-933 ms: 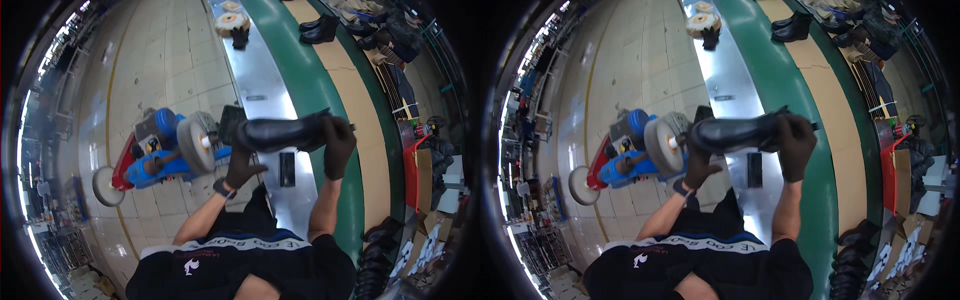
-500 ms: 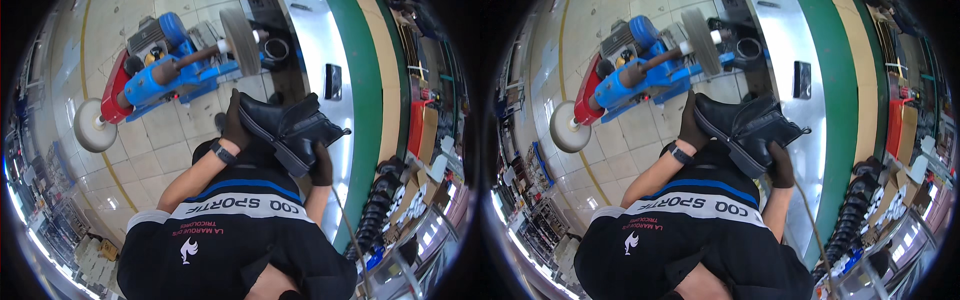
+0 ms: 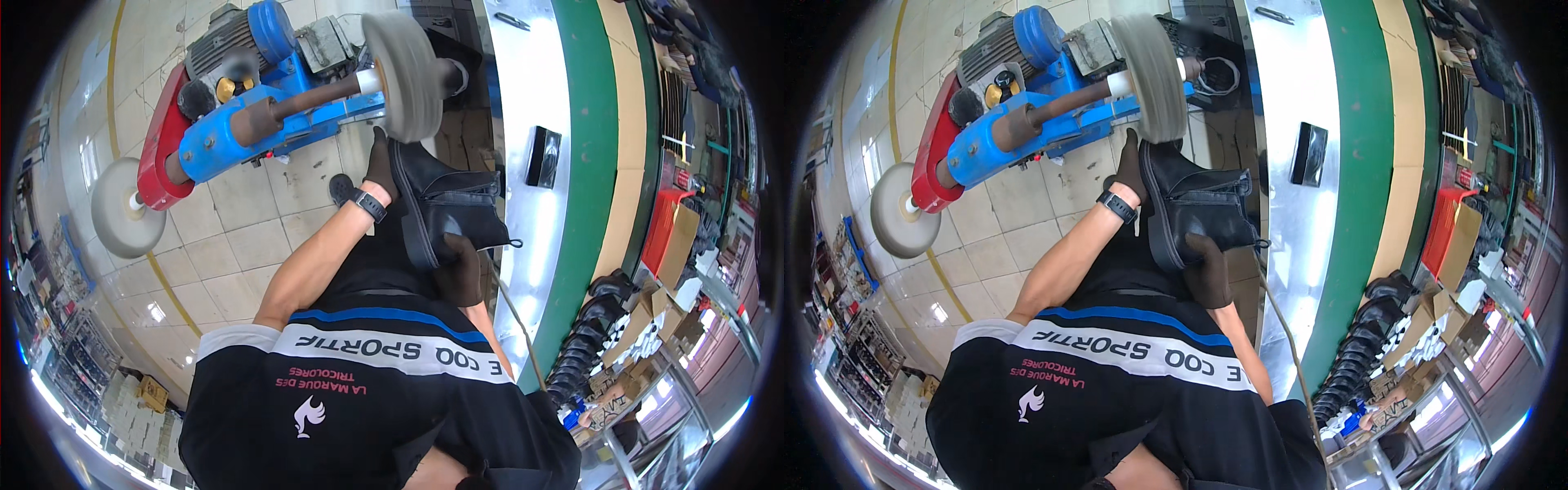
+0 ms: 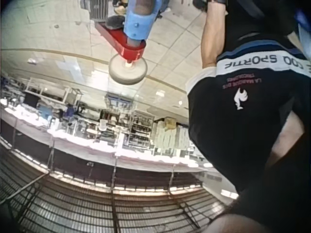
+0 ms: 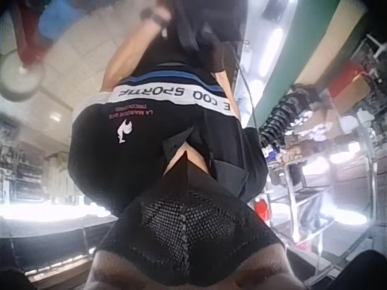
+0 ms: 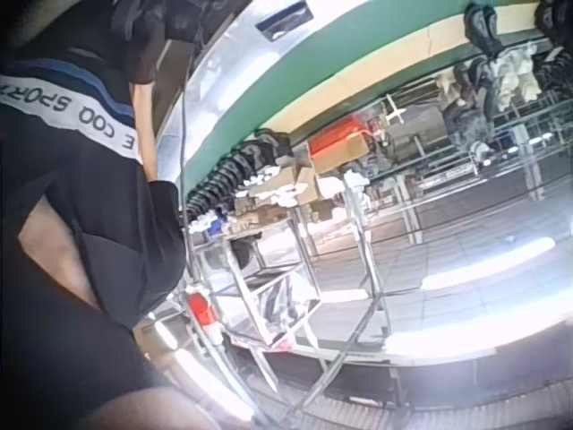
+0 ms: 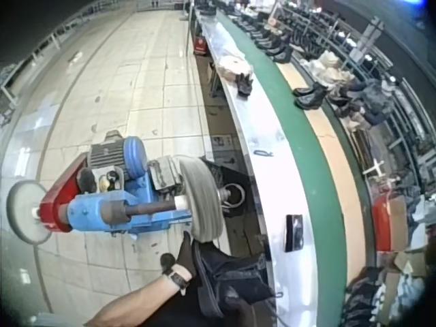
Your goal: Polishing and finishing leather boots using a rotating buffing machine.
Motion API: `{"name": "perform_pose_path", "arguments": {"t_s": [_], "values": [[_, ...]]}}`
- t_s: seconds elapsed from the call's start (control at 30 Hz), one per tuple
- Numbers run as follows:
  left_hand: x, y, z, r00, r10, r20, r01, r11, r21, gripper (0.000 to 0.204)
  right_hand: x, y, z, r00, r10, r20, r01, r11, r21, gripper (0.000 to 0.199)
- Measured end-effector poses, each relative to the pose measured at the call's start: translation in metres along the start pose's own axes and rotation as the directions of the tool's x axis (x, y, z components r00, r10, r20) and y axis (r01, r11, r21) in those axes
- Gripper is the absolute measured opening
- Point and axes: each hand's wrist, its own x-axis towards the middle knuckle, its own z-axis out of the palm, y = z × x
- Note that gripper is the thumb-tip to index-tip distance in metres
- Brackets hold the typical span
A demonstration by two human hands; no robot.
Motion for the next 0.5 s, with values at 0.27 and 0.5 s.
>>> {"name": "perform_pose_path", "arguments": {"t_s": [0.27,0.5], "values": [[0.056,0.028,-0.040,0.977,-0.030,-0.211,0.055,0.992,0.113,0.077,0.078,0.011,0.029,0.990,0.132,-0.055,-0.132,0.991,-0.009,0.051],[0.002,0.016,0.006,0.976,-0.200,-0.082,0.196,0.979,-0.054,0.070,0.024,0.015,-0.012,0.961,0.262,0.092,-0.265,0.964,0.021,0.043]]}}
